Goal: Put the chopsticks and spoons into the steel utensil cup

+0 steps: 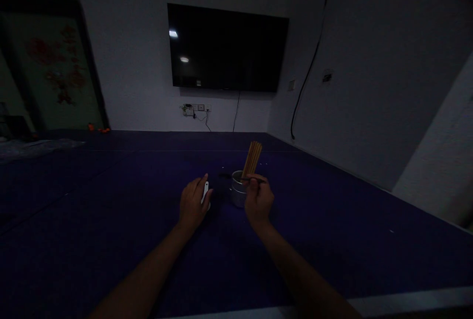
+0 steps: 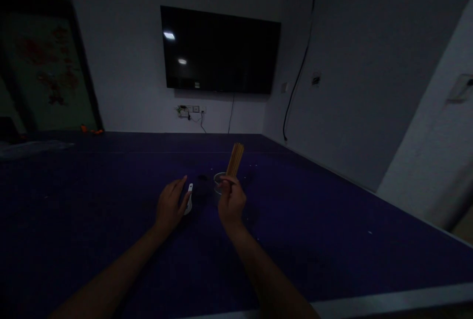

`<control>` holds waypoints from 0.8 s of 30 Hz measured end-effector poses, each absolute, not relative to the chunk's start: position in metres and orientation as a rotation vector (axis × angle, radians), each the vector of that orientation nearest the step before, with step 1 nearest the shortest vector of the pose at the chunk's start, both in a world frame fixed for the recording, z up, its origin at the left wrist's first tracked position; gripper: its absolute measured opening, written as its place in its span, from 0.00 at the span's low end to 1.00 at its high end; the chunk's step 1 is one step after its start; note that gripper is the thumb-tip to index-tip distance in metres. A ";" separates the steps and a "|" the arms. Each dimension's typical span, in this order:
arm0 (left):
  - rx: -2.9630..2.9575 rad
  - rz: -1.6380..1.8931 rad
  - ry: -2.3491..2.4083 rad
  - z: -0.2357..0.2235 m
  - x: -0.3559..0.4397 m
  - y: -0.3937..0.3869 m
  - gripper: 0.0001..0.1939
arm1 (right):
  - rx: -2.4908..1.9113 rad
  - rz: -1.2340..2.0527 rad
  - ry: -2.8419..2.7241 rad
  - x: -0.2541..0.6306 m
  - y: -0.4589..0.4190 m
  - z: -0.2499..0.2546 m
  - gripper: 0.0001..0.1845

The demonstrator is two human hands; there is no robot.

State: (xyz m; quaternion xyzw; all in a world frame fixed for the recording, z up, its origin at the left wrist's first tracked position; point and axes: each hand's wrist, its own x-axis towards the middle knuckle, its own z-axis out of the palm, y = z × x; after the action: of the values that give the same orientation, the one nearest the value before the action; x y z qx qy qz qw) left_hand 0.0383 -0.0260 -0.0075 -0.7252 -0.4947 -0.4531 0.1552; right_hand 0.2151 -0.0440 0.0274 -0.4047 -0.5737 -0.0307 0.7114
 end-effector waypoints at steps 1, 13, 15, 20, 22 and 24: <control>-2.075 -1.315 -1.427 -0.007 0.039 -0.026 0.22 | -0.921 -0.094 -1.184 0.223 -0.042 0.032 0.20; -2.180 -1.314 -1.410 -0.014 0.039 -0.023 0.17 | -1.198 -0.129 -1.177 0.264 -0.017 0.041 0.24; -2.179 -1.315 -1.415 -0.013 0.039 -0.022 0.16 | -1.233 -0.151 -1.242 0.262 -0.016 0.040 0.23; -2.159 -1.339 -1.382 -0.013 0.039 -0.021 0.15 | -1.304 -0.226 -1.321 0.262 -0.012 0.036 0.22; -2.155 -1.345 -1.368 -0.014 0.039 -0.021 0.15 | -1.308 -0.202 -1.330 0.263 -0.009 0.033 0.23; -2.158 -1.340 -1.370 -0.014 0.039 -0.020 0.14 | -1.300 -0.160 -1.335 0.264 -0.006 0.030 0.22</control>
State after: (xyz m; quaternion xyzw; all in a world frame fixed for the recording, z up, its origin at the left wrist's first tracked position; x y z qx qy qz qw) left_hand 0.0387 -0.0204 -0.0142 -0.7417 -0.4708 -0.4605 0.1273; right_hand 0.2638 -0.0064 0.0304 -0.5594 -0.5745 -0.0687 0.5935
